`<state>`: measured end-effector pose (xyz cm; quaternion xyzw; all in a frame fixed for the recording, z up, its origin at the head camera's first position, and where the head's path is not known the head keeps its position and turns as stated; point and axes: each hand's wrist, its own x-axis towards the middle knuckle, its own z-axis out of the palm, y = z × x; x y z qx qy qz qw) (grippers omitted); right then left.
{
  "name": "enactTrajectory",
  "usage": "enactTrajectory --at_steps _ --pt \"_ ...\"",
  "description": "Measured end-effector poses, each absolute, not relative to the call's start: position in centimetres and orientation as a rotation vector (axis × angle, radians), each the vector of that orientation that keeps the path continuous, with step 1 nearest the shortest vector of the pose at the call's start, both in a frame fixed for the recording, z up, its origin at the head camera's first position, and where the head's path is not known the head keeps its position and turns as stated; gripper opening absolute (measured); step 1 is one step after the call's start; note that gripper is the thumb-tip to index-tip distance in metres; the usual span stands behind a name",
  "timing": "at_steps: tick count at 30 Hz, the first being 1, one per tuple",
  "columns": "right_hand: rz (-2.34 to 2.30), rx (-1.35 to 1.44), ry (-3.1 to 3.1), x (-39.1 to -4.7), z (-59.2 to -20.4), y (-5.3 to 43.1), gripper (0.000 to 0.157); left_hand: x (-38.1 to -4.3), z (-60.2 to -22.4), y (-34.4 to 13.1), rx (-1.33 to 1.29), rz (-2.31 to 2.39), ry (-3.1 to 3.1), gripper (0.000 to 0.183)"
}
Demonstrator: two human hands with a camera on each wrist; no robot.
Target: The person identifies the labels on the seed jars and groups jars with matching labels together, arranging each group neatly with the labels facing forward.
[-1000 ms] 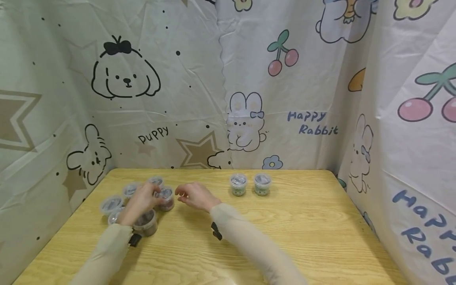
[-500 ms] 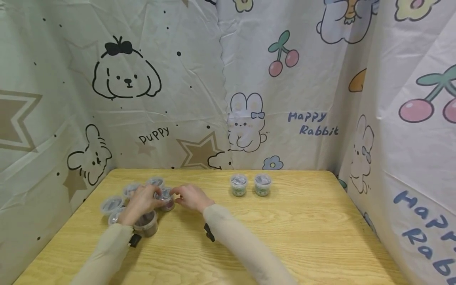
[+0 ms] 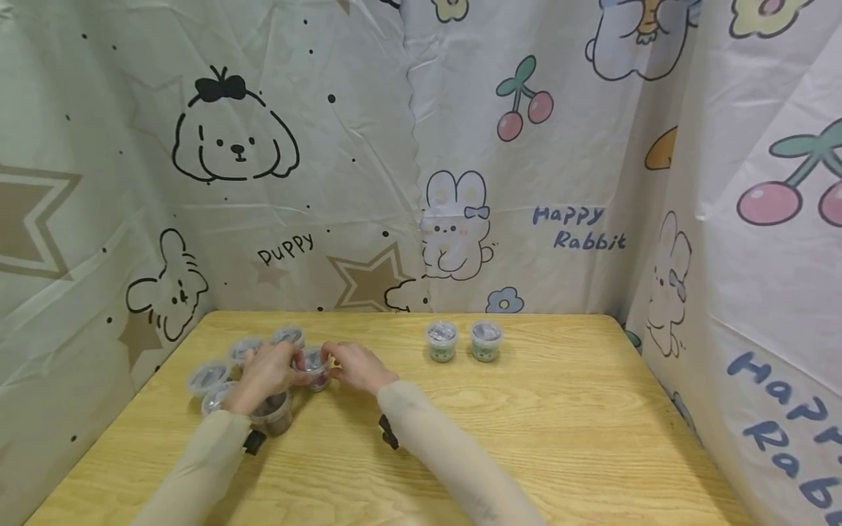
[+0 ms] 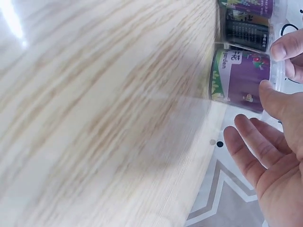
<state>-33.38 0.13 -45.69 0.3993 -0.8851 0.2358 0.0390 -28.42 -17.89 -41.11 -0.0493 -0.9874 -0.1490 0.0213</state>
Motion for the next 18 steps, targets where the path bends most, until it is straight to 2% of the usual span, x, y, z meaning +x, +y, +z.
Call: enactTrajectory --at_steps 6,13,18 --pt "0.747 1.232 -2.712 -33.3 -45.8 0.4 0.022 -28.5 -41.3 -17.6 -0.261 -0.479 -3.037 0.026" --pt "0.868 1.287 -2.656 -33.3 -46.5 1.4 0.020 -28.7 -41.8 -16.9 -0.336 -0.481 -2.987 0.036" --pt "1.022 1.278 -2.654 -33.4 -46.2 2.5 0.020 -28.9 -41.6 -16.3 -0.351 -0.532 -2.976 0.031"
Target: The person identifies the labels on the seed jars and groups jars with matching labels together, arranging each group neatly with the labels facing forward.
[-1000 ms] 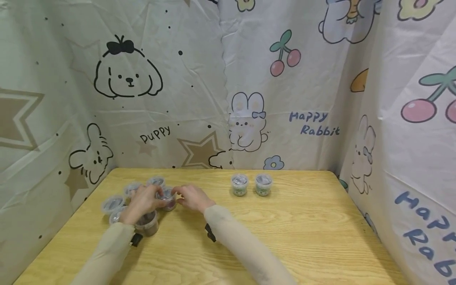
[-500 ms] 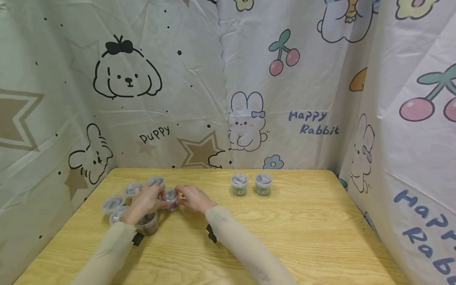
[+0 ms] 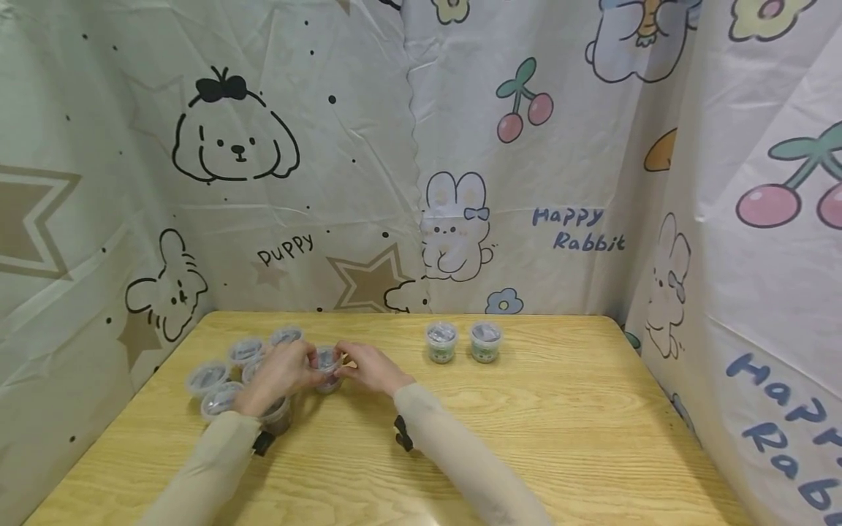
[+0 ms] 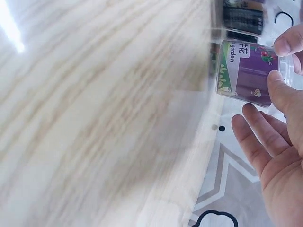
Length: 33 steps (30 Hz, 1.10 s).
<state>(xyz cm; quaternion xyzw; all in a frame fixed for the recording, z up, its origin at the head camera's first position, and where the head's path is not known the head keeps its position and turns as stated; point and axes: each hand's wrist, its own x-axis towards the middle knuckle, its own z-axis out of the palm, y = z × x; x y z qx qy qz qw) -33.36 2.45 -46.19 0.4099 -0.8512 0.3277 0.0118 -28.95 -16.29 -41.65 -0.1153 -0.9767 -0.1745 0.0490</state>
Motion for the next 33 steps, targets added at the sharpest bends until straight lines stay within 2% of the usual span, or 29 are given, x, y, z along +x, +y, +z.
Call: enactTrajectory --at_steps 19,33 --pt "1.399 1.030 -2.633 -33.2 -45.6 7.7 0.025 -29.0 -41.3 -12.1 -0.388 -0.919 -2.803 0.025" --pt "1.399 0.802 -2.632 -32.6 -45.0 11.5 0.026 -29.5 -42.7 -8.9 -0.414 -1.315 -2.602 0.024"
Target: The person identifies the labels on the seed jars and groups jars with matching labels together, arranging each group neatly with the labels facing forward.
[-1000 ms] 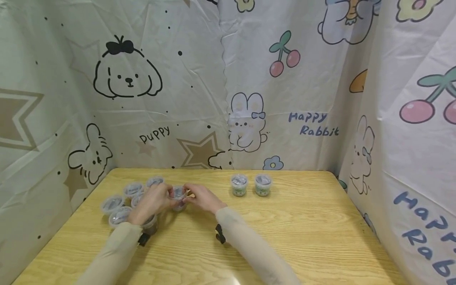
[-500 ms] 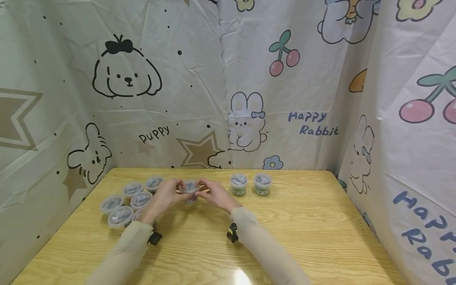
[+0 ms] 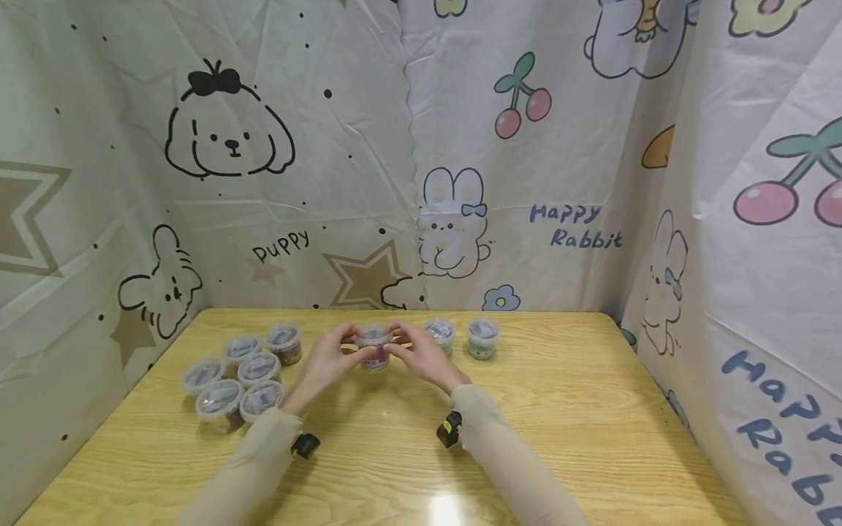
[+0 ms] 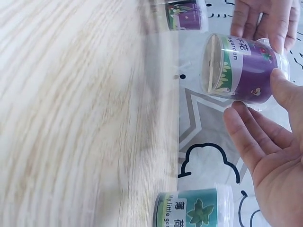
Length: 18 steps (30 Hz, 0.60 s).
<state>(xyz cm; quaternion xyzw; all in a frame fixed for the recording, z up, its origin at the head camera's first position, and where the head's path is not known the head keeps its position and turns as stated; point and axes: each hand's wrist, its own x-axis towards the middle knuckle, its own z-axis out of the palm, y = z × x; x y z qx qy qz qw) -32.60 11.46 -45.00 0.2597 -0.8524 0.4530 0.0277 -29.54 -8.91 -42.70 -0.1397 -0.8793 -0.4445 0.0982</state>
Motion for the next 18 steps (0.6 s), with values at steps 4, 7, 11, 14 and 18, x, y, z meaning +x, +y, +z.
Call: enactTrajectory --at_steps 4,7,11,14,18 --pt "1.439 0.732 -2.639 -32.5 -44.8 12.0 0.023 -29.7 -42.8 -8.6 -0.411 -1.406 -2.591 0.023" --pt "1.498 0.717 -2.622 -32.5 -44.6 12.3 0.023 -29.8 -42.8 -8.6 -0.411 -1.480 -2.573 0.025" --pt "1.583 0.743 -2.563 -32.5 -44.2 12.7 0.025 -30.1 -43.1 -8.6 -0.436 -1.595 -2.513 0.027" --pt "1.611 0.763 -2.525 -32.6 -44.0 12.9 0.025 -30.3 -43.2 -8.6 -0.454 -1.651 -2.472 0.027" --pt "1.625 0.771 -2.514 -32.6 -43.9 13.1 0.024 -30.4 -43.3 -8.5 -0.456 -1.682 -2.458 0.027"
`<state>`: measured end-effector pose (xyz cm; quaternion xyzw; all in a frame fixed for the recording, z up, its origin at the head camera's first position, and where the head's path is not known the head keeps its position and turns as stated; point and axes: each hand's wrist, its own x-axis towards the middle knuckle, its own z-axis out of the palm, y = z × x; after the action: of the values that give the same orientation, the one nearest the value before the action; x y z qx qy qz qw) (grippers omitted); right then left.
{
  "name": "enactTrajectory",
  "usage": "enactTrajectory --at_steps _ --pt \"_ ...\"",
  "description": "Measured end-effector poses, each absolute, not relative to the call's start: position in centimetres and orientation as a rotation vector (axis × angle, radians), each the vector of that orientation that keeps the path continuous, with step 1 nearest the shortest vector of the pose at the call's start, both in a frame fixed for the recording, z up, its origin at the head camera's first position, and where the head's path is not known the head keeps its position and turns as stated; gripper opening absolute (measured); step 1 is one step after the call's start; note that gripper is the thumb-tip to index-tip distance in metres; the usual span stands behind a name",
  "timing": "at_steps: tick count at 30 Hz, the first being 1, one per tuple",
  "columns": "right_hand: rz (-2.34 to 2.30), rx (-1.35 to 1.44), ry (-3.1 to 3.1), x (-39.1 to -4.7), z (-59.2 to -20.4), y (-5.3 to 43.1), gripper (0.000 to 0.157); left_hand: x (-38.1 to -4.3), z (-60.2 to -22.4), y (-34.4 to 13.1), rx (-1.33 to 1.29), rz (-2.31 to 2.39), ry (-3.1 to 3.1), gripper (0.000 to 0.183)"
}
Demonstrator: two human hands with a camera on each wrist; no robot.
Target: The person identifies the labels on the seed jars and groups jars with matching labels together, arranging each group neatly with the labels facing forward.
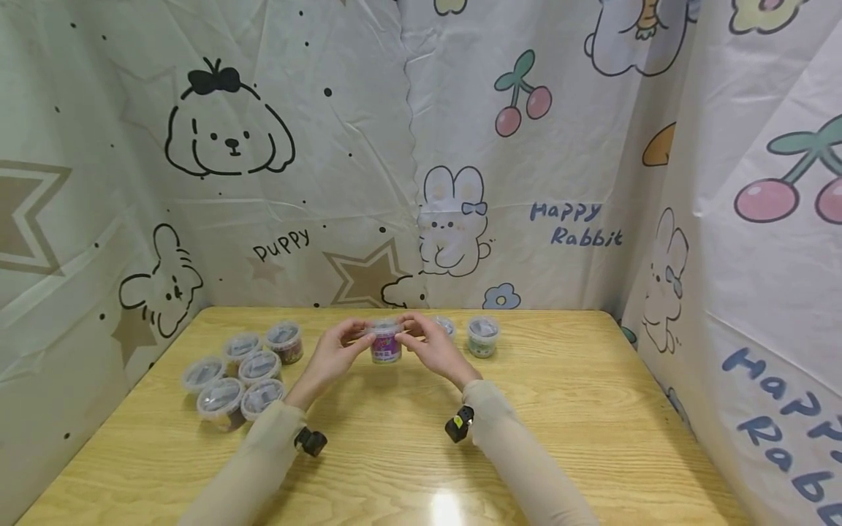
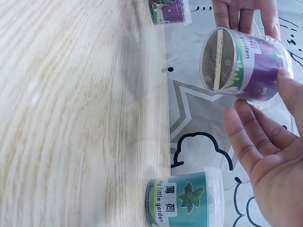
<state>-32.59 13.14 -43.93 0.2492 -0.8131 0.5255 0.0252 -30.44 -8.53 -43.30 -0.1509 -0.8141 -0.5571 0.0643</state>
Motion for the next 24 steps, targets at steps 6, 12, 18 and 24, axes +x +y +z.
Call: enactTrajectory --at_steps 6,12,18,24 --pt "1.670 0.747 -2.509 -32.50 -43.99 13.23 0.025 -30.30 -42.86 -8.37 -0.463 -1.748 -2.471 0.028" --pt "1.649 0.697 -2.552 -32.09 -43.69 13.25 0.030 -30.88 -43.44 -8.67 -0.518 -1.882 -2.418 0.029" --pt "1.630 0.659 -2.563 -31.96 -43.83 13.29 0.033 -30.85 -43.24 -8.47 -0.580 -1.881 -2.371 0.026" --pt "1.613 0.672 -2.544 -31.93 -44.05 13.39 0.035 -30.72 -43.04 -7.87 -0.622 -1.864 -2.350 0.024"
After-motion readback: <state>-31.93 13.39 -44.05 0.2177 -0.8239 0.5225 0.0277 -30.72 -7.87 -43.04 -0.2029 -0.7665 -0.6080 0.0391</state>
